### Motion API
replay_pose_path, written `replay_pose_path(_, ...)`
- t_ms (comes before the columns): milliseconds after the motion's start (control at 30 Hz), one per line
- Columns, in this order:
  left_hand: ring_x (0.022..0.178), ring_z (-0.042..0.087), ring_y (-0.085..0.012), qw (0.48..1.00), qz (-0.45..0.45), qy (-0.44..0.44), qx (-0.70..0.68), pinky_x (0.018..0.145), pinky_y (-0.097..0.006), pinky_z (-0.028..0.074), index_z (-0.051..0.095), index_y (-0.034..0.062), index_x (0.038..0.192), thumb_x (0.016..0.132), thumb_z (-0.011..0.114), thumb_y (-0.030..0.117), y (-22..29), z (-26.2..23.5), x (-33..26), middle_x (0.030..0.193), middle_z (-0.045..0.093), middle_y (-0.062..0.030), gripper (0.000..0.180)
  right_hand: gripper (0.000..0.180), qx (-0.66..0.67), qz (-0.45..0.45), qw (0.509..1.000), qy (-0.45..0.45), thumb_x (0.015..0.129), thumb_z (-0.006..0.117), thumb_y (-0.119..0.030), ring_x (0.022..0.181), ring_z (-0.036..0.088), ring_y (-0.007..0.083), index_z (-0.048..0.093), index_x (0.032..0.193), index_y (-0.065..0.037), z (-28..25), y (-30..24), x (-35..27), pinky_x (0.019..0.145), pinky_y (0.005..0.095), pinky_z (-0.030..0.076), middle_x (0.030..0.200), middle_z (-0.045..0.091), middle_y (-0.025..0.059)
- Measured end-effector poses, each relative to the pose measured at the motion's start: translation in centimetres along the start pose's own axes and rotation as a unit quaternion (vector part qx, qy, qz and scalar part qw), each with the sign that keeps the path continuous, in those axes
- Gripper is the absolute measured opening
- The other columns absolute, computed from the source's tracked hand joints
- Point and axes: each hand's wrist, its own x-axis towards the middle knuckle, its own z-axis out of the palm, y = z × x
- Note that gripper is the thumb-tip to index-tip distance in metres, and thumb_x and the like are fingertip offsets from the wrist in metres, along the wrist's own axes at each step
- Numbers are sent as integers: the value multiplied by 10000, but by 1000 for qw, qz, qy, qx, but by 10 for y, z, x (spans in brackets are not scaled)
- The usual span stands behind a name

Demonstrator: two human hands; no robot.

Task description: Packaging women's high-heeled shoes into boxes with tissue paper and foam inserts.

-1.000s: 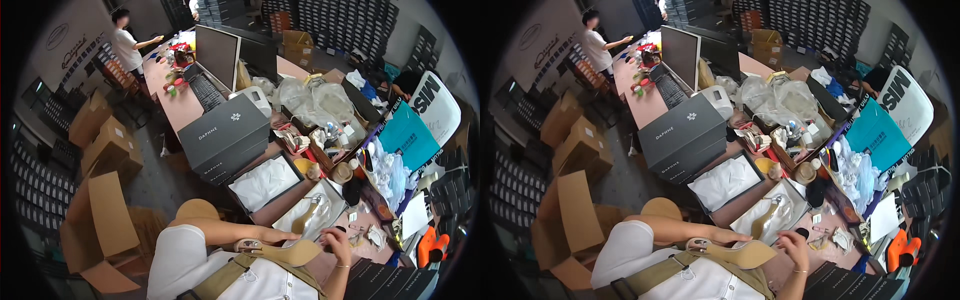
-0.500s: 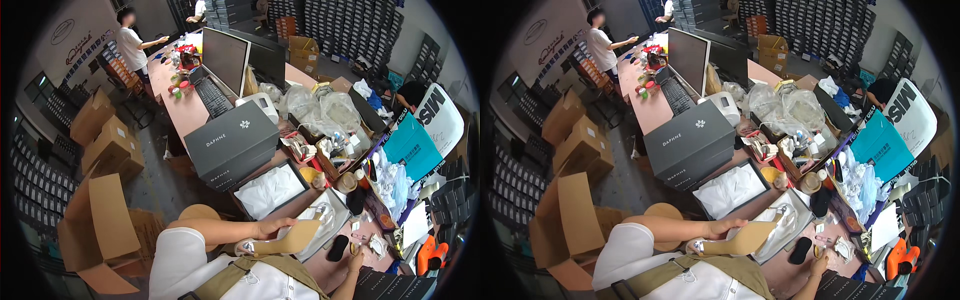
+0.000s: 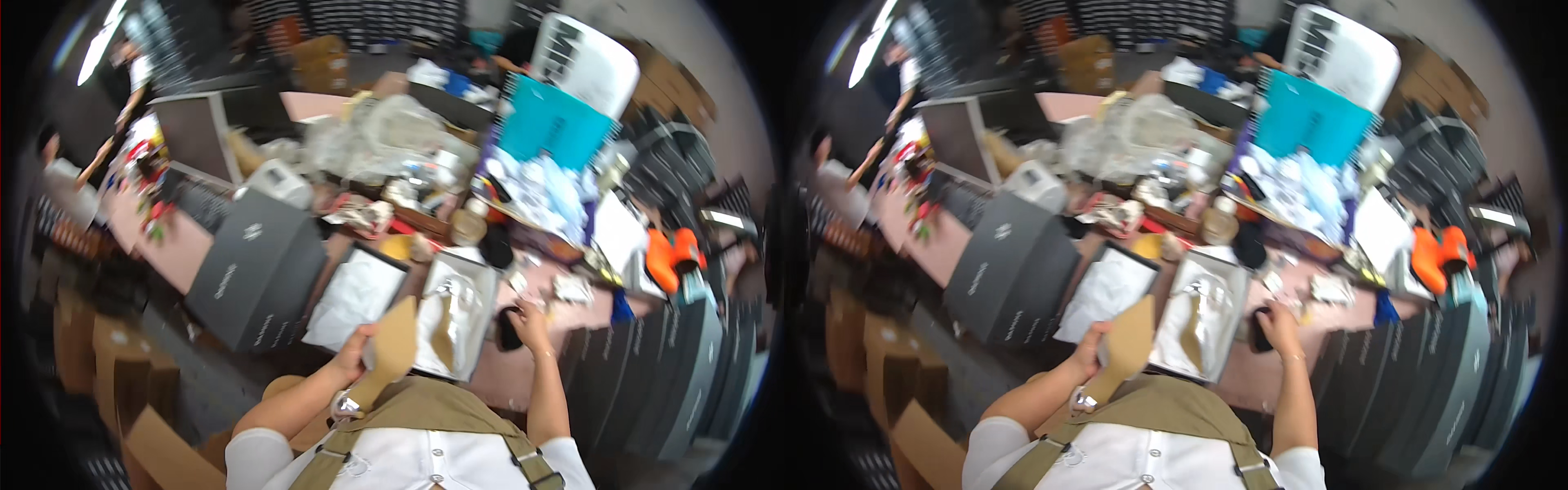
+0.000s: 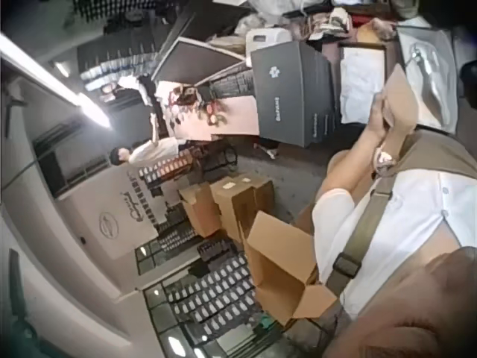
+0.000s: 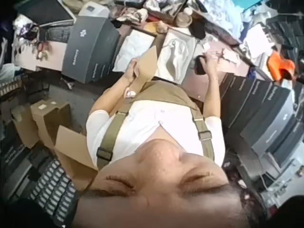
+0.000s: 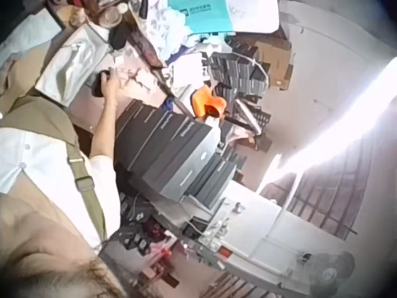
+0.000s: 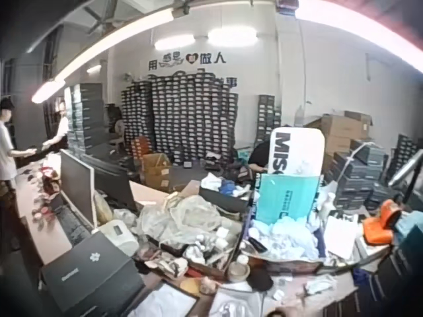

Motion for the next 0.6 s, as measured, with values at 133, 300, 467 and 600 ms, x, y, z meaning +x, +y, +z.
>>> replay_pose_path(133, 1074, 577, -360, 994, -46, -16, -98, 921, -497, 474, 460, 33, 1322, 872, 430, 544, -1, 50, 6, 1252, 542, -208, 681, 385, 15, 18, 997, -74, 822, 674, -189, 785, 661, 220, 595, 1132, 26, -2, 32, -14, 709, 314, 513, 904, 676, 171)
replay_pose_path(300, 1088, 568, -359, 996, -70, -14, -50, 912, -505, 481, 442, 32, 1331, 859, 417, 501, 11, 59, 21, 1262, 530, -214, 666, 568, 190, 134, 972, -47, 853, 666, -325, 863, 653, 229, 498, 1266, 26, 12, 18, 13, 760, 334, 518, 1035, 664, 179)
replay_pose_path(467, 1093, 554, -357, 995, -63, -2, -74, 901, -519, 476, 417, 20, 1347, 853, 404, 497, 9, 53, 34, 1267, 517, -214, 687, 586, 67, 113, 985, -110, 830, 603, -233, 928, 650, 356, 408, 1307, 46, 67, -12, 33, 801, 409, 506, 996, 631, 291)
replay_pose_path(600, 1093, 549, -356, 996, -49, 57, -54, 899, -521, 469, 426, 26, 1343, 852, 409, 509, -1, 59, 48, 1262, 519, -209, 689, 482, 186, 28, 975, -121, 880, 582, -249, 879, 670, 289, 497, 1246, 53, 63, 2, 31, 768, 388, 509, 938, 667, 231)
